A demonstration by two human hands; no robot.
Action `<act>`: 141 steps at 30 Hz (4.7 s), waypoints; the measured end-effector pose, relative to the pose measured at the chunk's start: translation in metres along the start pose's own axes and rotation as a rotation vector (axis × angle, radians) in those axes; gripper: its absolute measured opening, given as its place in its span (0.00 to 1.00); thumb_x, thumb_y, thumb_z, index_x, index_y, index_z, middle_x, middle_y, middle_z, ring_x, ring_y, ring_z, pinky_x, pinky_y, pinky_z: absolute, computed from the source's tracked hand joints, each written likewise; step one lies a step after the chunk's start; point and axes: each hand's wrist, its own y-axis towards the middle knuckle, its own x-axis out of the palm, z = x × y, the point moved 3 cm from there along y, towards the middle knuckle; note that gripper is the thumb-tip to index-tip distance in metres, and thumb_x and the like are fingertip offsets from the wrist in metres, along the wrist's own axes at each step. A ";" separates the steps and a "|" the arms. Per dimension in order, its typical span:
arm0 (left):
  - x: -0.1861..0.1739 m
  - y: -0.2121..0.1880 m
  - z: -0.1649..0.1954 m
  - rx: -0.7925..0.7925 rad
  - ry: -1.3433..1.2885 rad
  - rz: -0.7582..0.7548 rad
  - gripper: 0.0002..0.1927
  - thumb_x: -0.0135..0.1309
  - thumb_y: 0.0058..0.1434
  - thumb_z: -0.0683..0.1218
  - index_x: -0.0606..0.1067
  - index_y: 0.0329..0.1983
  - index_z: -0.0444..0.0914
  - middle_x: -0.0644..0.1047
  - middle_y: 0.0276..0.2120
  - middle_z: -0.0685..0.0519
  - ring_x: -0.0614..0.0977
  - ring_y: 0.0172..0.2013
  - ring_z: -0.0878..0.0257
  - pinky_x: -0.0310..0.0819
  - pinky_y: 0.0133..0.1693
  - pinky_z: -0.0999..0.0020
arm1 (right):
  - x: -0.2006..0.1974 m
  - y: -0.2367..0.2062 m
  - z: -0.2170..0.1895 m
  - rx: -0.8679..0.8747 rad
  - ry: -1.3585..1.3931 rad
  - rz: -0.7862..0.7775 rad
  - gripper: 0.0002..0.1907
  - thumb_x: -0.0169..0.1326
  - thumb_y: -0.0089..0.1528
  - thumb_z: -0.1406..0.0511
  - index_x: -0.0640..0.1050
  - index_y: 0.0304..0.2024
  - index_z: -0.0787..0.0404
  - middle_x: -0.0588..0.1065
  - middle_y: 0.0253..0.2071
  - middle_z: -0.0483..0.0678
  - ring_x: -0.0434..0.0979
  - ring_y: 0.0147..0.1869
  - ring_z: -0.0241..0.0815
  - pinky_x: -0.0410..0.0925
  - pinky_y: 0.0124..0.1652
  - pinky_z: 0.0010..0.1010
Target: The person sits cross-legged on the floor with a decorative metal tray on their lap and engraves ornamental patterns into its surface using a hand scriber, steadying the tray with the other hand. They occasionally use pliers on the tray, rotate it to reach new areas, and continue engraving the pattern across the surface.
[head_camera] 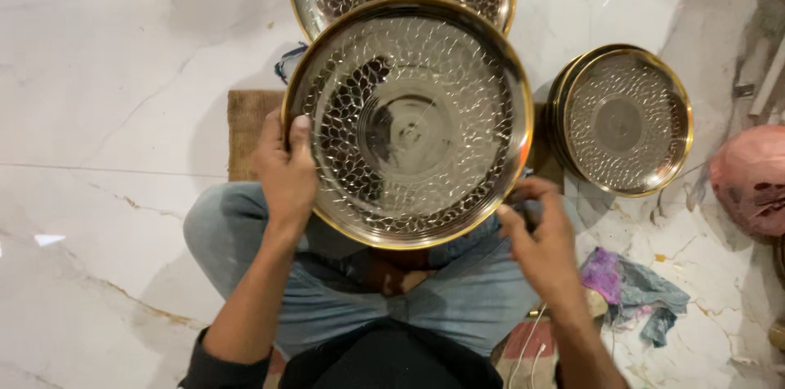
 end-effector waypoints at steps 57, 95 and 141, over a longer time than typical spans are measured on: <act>-0.022 0.029 -0.008 0.115 0.016 -0.172 0.19 0.49 0.76 0.49 0.77 0.60 0.32 0.70 0.68 0.41 0.75 0.65 0.47 0.70 0.64 0.57 | 0.095 0.087 -0.160 -1.399 -2.171 -1.450 0.16 0.35 0.77 0.70 0.73 0.47 0.76 0.67 0.28 0.48 0.75 0.25 0.36 0.67 0.18 0.27; -0.027 0.021 -0.003 0.151 0.092 -0.079 0.15 0.51 0.76 0.51 0.79 0.51 0.35 0.78 0.31 0.49 0.79 0.30 0.60 0.71 0.34 0.60 | 0.112 0.067 -0.161 -1.878 -2.534 -1.263 0.05 0.55 0.62 0.69 0.80 0.31 0.56 0.65 0.46 0.51 0.67 0.49 0.44 0.60 0.26 0.21; 0.042 0.138 -0.007 0.178 0.040 0.049 0.38 0.50 0.81 0.56 0.45 0.80 0.37 0.53 0.78 0.41 0.59 0.75 0.48 0.57 0.73 0.51 | -0.302 0.005 0.068 -0.411 -0.918 1.089 0.07 0.54 0.68 0.73 0.76 0.48 0.71 0.79 0.42 0.61 0.83 0.44 0.55 0.75 0.44 0.43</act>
